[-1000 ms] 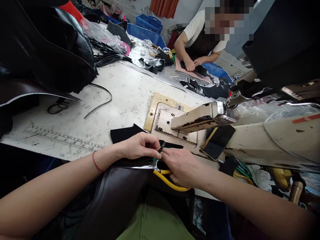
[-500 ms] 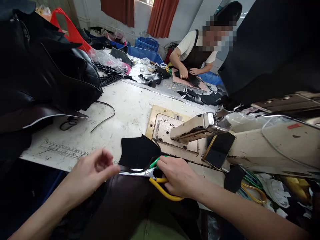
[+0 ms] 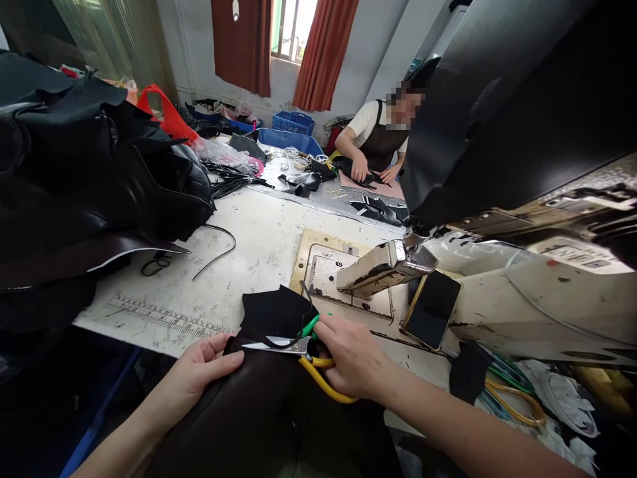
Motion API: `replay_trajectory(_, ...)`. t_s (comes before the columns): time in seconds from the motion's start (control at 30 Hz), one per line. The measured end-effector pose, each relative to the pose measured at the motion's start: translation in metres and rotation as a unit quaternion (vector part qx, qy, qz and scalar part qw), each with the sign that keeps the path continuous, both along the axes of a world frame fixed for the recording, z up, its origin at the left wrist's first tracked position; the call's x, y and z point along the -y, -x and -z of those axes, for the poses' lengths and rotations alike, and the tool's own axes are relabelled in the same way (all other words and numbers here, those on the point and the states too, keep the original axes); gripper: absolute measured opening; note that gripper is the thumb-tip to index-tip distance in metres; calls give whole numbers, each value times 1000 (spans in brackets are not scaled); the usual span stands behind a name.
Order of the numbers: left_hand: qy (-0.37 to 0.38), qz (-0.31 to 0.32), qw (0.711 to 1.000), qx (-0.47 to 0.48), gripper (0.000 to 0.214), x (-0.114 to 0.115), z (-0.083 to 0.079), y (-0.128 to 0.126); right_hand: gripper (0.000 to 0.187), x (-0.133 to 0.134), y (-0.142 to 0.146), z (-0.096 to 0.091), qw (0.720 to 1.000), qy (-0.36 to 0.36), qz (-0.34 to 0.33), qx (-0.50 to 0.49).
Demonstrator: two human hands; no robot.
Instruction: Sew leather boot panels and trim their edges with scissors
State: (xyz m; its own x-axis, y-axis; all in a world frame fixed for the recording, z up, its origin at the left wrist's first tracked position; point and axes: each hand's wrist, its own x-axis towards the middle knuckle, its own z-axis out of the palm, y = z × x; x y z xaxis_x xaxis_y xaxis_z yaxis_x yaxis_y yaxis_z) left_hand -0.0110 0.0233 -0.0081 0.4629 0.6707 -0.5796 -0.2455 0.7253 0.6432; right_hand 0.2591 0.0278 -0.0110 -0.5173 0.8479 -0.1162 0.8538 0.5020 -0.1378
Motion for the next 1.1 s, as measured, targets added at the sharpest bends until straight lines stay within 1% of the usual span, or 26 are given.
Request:
replay_trajectory(0.1,0,-4,1000,-11,31,2,-5,-4,16,0,-2,1,999,-38,-1,-9)
replay_trajectory(0.2,-12,-7,999,-31,34,3,-7,-6,17,0,-2,-1,998,-63,-6,-12)
replay_trajectory(0.4,-25,-16,999,-43,36,4,-11,-8,11,-2,-1,-8,998,-58,-22,-11)
replay_trajectory(0.53,-19,-22,998,-53,35,4,-14,-9,15,-2,-1,-7,998,-64,-18,13)
replay_trajectory(0.63,-19,-25,998,-51,36,4,-13,-9,16,-1,2,-8,1000,-24,-7,-2)
replay_trajectory(0.7,-17,-31,998,-47,34,4,-11,-8,12,-1,2,-10,999,17,17,-47)
replay_trajectory(0.77,-7,-34,998,-43,31,3,-9,-7,11,-3,0,-14,991,44,55,-114)
replay_trajectory(0.87,31,-40,998,-41,32,0,-8,-4,13,-3,-11,-24,974,55,110,-188)
replay_trajectory(0.93,57,-49,996,-54,37,-2,-9,0,16,3,-25,-32,968,59,144,-197)
replay_trajectory(1.0,67,-56,993,-79,38,-5,-9,5,23,17,-44,-38,961,79,195,-179)
replay_trajectory(1.03,67,-60,991,-97,34,-6,-9,8,28,28,-53,-39,954,101,228,-167)
replay_trajectory(1.1,60,-77,985,-144,26,-8,-8,11,36,54,-67,-37,926,171,293,-163)
